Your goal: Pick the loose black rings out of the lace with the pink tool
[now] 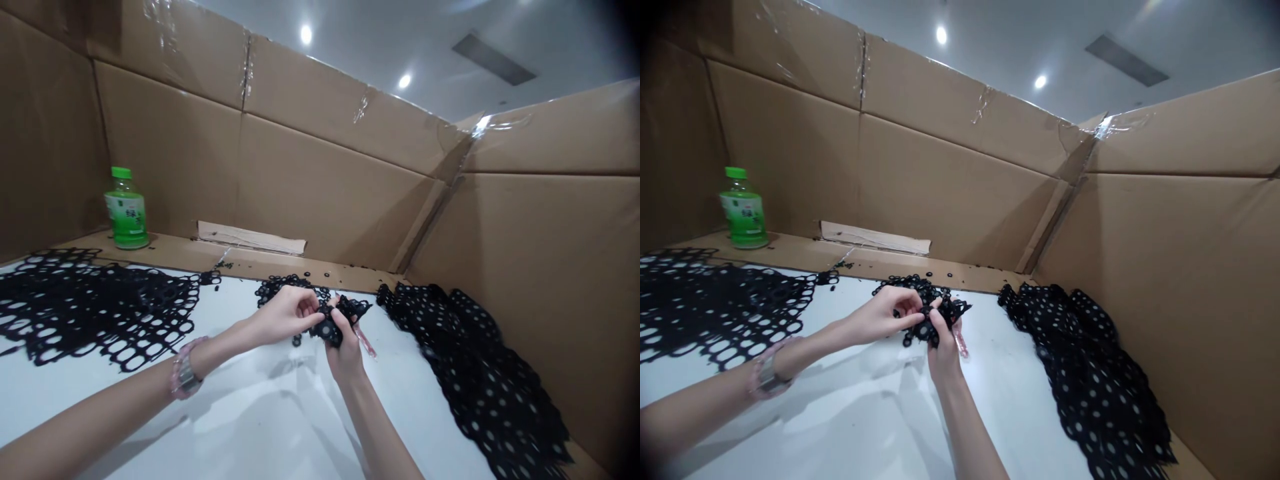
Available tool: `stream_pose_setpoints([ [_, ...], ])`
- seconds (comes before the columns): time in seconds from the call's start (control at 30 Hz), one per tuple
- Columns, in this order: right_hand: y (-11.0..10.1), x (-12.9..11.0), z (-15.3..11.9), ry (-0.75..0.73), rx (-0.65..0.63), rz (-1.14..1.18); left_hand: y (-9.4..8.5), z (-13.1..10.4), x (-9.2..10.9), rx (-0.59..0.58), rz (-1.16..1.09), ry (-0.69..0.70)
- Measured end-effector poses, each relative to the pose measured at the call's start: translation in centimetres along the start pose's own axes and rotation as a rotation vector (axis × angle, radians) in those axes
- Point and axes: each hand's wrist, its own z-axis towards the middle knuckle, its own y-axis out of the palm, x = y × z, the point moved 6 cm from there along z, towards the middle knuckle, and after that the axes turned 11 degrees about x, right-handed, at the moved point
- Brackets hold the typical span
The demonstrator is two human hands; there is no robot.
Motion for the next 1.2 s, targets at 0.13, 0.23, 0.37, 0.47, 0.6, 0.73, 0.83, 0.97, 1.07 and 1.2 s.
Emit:
stream_pose_setpoints([
  [0.13, 0.4, -0.4, -0.5, -0.067, 0.001, -0.143, -1.1, -0.1, 1.1, 0.138, 0.204, 0.146],
  [0.23, 0.6, -0.4, -0.5, -0.049, -0.01, -0.154, -1.5, -0.2, 1.9, 0.136, 0.276, 0.221],
  [0.37, 0.9, -0.9, -0.4, -0.06, -0.043, -0.101, -1.6, 0.0, 1.9, 0.086, 0.067, 0.136],
  [0.47, 0.9, -1.0, -0.4, -0.054, -0.014, -0.071, -1.4, 0.5, 1.0, 0.098, -0.074, 0.018],
  [0.6, 0.4, -0.7, -0.4, 0.024, 0.049, 0.011, -1.5, 1.8, -2.8, 0.156, -0.246, -0.195],
  [0.73, 0.1, 0.0, -0.5, 0.115, 0.062, 0.027, -2.7, 2.7, -8.1, 0.277, -0.142, -0.286],
  [0.83, 0.5, 0.3, -0.8, 0.102, -0.027, -0.032, -2.4, 2.4, -10.9, 0.256, -0.063, -0.289],
  [0.97, 1.1, 0.5, -1.0, 0.065, -0.147, -0.136, -1.3, 1.6, -10.6, 0.213, -0.024, -0.241],
  [1.07, 1.1, 0.1, -0.8, 0.0, -0.157, -0.161, -0.7, 1.4, -7.3, 0.123, -0.057, -0.14],
  [1.2, 0.7, -0.4, -0.3, -0.016, -0.106, -0.118, 0.0, 1.0, -2.6, -0.072, -0.158, -0.083],
])
